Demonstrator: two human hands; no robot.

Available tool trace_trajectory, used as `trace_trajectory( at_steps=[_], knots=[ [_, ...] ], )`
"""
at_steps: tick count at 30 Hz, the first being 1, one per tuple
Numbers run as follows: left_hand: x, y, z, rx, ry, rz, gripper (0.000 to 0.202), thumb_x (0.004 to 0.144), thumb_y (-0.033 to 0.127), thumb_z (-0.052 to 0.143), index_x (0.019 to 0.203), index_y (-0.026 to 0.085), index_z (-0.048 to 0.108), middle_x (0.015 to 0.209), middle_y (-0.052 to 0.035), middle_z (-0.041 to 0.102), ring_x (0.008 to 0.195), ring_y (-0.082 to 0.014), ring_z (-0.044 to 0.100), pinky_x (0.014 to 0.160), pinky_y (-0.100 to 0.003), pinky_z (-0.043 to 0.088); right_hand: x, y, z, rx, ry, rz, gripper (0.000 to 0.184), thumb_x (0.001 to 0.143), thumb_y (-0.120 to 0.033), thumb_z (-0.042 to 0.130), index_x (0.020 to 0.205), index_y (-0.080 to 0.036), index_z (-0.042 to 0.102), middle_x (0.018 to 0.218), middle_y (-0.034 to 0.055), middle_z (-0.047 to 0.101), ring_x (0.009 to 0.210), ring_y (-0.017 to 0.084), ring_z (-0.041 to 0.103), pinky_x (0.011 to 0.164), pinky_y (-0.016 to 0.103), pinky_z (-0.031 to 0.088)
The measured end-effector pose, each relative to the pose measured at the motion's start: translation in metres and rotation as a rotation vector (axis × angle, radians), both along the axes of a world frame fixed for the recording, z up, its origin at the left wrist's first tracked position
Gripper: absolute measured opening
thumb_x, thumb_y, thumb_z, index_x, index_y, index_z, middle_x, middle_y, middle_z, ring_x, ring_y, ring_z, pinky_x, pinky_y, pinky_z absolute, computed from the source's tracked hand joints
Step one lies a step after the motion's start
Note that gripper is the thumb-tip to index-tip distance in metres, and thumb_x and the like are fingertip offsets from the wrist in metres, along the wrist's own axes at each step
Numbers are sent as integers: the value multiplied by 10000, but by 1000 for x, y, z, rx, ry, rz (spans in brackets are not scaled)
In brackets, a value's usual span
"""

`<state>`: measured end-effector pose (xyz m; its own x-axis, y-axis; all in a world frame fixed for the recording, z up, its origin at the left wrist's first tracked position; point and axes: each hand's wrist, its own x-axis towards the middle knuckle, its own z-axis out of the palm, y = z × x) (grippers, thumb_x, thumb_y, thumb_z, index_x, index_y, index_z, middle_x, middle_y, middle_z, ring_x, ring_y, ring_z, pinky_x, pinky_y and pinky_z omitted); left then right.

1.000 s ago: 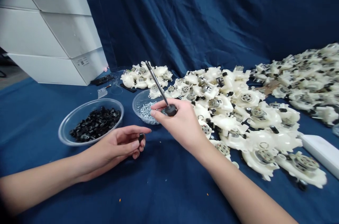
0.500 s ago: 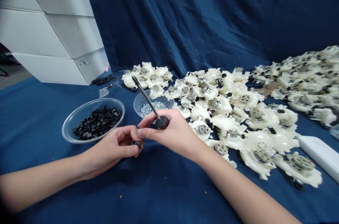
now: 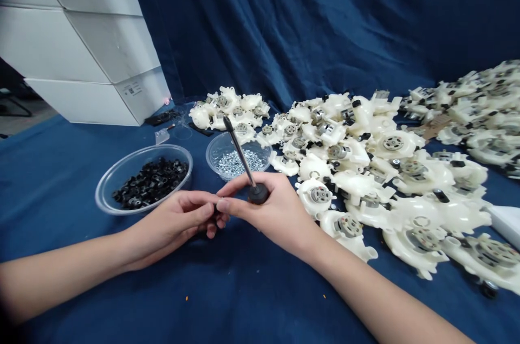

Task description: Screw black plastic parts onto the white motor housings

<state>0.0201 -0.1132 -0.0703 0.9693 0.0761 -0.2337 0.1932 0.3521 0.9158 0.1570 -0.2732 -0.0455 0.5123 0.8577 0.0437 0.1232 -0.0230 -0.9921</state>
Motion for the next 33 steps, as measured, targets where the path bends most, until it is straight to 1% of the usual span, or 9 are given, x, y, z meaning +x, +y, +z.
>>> trace_trajectory(
  at_steps=[3,6,11,15,18,22,24,28,33],
  knots=[
    [0,0,1,-25,5,-10,240,901,372,720,1003,156,692,777,-32,711,689,-97,643,665,-203,517,1,-1,-1,-23,-35,-16,207,736,-317,858,890,-196,790,788,1,743,536,43,562,513,166,439],
    [1,0,1,-59,-5,7,211,947,401,646,1004,199,622,710,-4,686,634,-94,623,635,-207,509,2,-1,-1,-42,-56,-47,239,731,-350,860,894,-188,795,680,-12,696,476,38,489,462,175,381],
    [1,0,0,-55,6,36,265,943,424,647,959,160,668,779,-28,687,695,-88,628,668,-197,519,2,-1,-2,-54,-119,-94,269,718,-385,862,881,-180,800,682,10,708,561,84,581,523,194,446],
    [-1,1,0,-34,10,32,250,901,345,728,1067,160,706,897,-52,718,799,-98,656,707,-187,532,4,-1,-4,-14,-182,-108,231,753,-383,835,858,-181,798,761,25,738,615,93,617,569,199,483],
    [0,2,0,-39,-18,28,253,880,279,754,1103,180,689,960,-57,724,872,-116,668,726,-194,541,5,-1,-6,15,-153,-84,189,765,-342,827,850,-178,784,802,21,747,600,78,620,559,186,487],
    [1,1,-1,-52,-42,52,195,907,293,719,1066,193,669,968,-54,714,925,-128,659,760,-214,547,3,-1,-6,12,-124,-62,172,781,-309,812,898,-185,784,828,25,762,668,106,684,607,195,524],
    [1,1,0,-45,-31,64,179,898,299,731,1029,201,660,956,-34,696,907,-111,639,760,-207,534,3,-1,-6,5,-160,-67,182,782,-319,814,910,-193,788,831,25,767,721,125,702,651,211,536],
    [-1,2,1,-8,19,88,234,851,313,787,1003,216,637,939,17,638,810,-68,583,747,-196,494,2,-2,-8,10,-326,-82,151,796,-347,808,876,-219,801,838,11,762,691,106,643,630,223,475],
    [-1,1,2,18,3,82,254,838,307,795,997,203,626,928,12,628,791,-78,573,748,-216,479,1,-1,-13,80,-405,-34,98,818,-294,795,878,-217,796,888,11,766,771,122,674,707,249,495]
  ],
)
